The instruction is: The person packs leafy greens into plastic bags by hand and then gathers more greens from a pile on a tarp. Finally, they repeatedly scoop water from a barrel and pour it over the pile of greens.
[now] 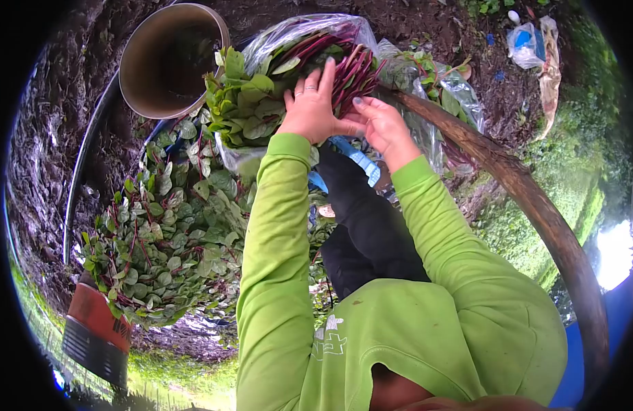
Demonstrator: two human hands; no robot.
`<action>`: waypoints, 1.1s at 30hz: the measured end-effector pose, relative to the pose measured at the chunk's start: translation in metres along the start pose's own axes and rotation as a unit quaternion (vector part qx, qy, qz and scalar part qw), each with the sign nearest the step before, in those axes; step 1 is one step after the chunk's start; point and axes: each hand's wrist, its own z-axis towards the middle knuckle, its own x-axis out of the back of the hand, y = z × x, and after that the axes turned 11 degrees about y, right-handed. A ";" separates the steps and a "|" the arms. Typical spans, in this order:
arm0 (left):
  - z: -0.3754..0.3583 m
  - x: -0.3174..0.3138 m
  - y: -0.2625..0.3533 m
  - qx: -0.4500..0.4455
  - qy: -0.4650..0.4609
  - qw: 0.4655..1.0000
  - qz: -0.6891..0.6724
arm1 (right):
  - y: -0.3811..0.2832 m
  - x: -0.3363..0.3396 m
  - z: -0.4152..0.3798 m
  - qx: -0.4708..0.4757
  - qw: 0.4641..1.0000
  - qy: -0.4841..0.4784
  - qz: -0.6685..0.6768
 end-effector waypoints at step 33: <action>-0.010 -0.053 0.011 -0.055 0.127 0.946 0.293 | -0.051 -0.046 0.029 0.190 0.974 0.119 0.036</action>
